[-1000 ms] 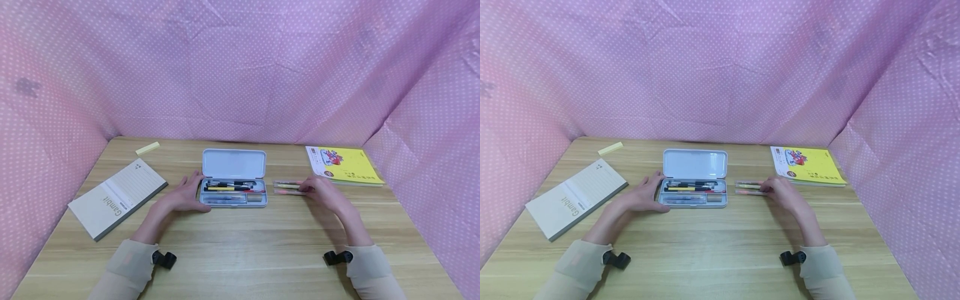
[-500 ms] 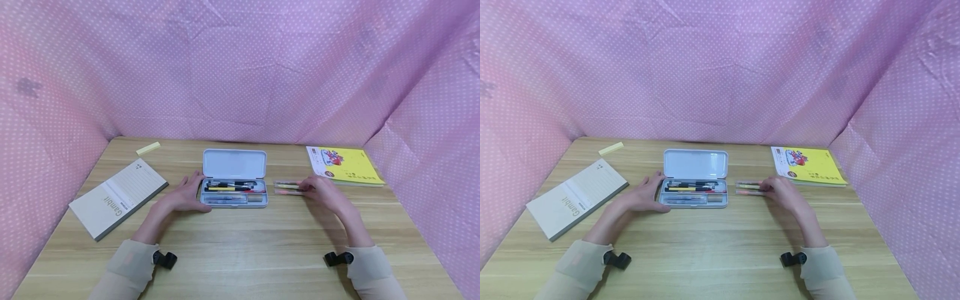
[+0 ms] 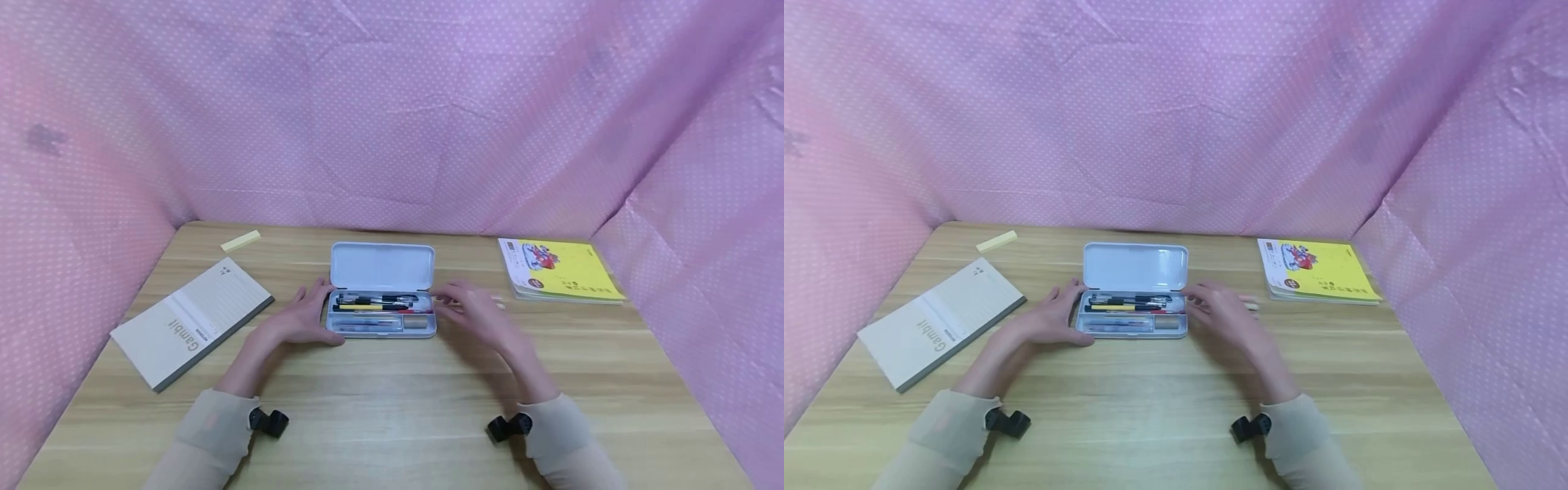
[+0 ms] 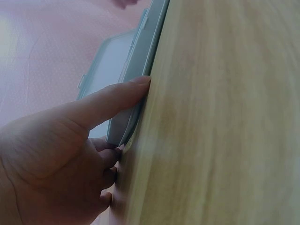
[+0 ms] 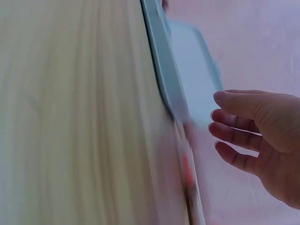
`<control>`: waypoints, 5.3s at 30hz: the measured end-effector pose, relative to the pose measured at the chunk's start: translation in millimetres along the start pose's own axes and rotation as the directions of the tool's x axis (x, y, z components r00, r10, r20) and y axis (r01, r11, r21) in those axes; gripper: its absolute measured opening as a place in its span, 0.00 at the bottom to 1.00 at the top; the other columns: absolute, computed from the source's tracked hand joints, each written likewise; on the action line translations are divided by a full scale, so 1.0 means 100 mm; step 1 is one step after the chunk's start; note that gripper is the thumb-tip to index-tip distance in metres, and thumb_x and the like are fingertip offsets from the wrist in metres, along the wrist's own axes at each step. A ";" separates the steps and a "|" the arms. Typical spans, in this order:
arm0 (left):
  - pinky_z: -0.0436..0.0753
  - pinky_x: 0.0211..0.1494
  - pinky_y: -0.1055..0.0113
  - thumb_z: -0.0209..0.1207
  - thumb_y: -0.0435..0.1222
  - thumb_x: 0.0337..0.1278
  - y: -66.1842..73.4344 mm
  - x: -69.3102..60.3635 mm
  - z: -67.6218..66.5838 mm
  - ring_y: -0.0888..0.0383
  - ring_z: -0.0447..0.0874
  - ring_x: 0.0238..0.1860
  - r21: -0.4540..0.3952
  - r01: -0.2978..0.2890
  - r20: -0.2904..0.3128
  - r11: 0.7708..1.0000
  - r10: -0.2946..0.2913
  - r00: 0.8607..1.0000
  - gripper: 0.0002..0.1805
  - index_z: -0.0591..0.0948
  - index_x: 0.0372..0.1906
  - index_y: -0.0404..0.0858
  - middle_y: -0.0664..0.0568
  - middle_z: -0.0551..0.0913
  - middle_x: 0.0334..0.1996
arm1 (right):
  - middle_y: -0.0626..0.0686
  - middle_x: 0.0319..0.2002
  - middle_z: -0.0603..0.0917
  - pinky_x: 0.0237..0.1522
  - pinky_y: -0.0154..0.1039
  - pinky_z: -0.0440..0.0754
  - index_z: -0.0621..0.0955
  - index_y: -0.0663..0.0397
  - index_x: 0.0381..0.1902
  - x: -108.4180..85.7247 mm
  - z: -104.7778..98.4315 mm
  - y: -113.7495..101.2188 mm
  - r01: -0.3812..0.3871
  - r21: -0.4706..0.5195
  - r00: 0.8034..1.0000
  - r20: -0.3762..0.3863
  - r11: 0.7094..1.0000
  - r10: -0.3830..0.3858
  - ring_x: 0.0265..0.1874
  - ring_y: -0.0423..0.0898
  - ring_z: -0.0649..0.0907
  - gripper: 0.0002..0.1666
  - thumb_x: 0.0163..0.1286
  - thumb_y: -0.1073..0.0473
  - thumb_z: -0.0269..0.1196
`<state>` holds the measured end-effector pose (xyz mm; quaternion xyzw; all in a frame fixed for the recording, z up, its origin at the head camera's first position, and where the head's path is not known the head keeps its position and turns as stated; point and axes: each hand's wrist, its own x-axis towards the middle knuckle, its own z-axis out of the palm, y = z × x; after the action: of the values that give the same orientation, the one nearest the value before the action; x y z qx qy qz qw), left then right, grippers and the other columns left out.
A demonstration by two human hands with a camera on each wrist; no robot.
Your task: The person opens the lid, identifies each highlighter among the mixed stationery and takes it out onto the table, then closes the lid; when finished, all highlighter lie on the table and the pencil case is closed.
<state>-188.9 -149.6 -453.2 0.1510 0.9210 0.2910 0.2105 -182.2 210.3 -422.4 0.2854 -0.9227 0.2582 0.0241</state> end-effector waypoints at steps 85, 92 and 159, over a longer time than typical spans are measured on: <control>0.43 0.81 0.27 0.74 0.57 0.45 -0.01 -0.04 -0.03 0.22 0.32 0.80 -0.002 -0.002 -0.005 1.000 0.002 1.000 0.61 0.55 0.79 0.38 0.27 0.38 0.82 | 0.46 0.43 0.87 0.49 0.37 0.86 0.89 0.47 0.50 0.36 0.46 -0.56 0.098 -0.048 0.980 0.181 0.994 -0.088 0.43 0.39 0.84 0.10 0.73 0.59 0.66; 0.41 0.83 0.31 0.74 0.55 0.45 -0.01 -0.01 -0.01 0.26 0.32 0.82 -0.001 -0.005 -0.003 1.000 0.005 1.000 0.59 0.55 0.78 0.38 0.30 0.38 0.83 | 0.47 0.43 0.87 0.45 0.36 0.86 0.89 0.49 0.48 0.32 0.37 -0.45 0.105 -0.049 0.984 0.148 0.993 -0.097 0.41 0.39 0.84 0.10 0.70 0.61 0.68; 0.40 0.82 0.28 0.73 0.57 0.45 0.00 -0.01 -0.01 0.22 0.31 0.80 0.014 -0.016 -0.003 1.000 0.017 1.000 0.62 0.53 0.80 0.36 0.28 0.37 0.82 | 0.51 0.38 0.90 0.46 0.50 0.88 0.88 0.52 0.35 -0.55 -0.39 0.62 -0.042 -0.163 0.995 0.078 0.986 0.056 0.41 0.49 0.88 0.11 0.58 0.72 0.72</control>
<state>-188.3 -150.6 -451.6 0.1595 0.9220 0.2867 0.2055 -173.6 301.8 -428.1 0.2700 -0.9475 0.1712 0.0029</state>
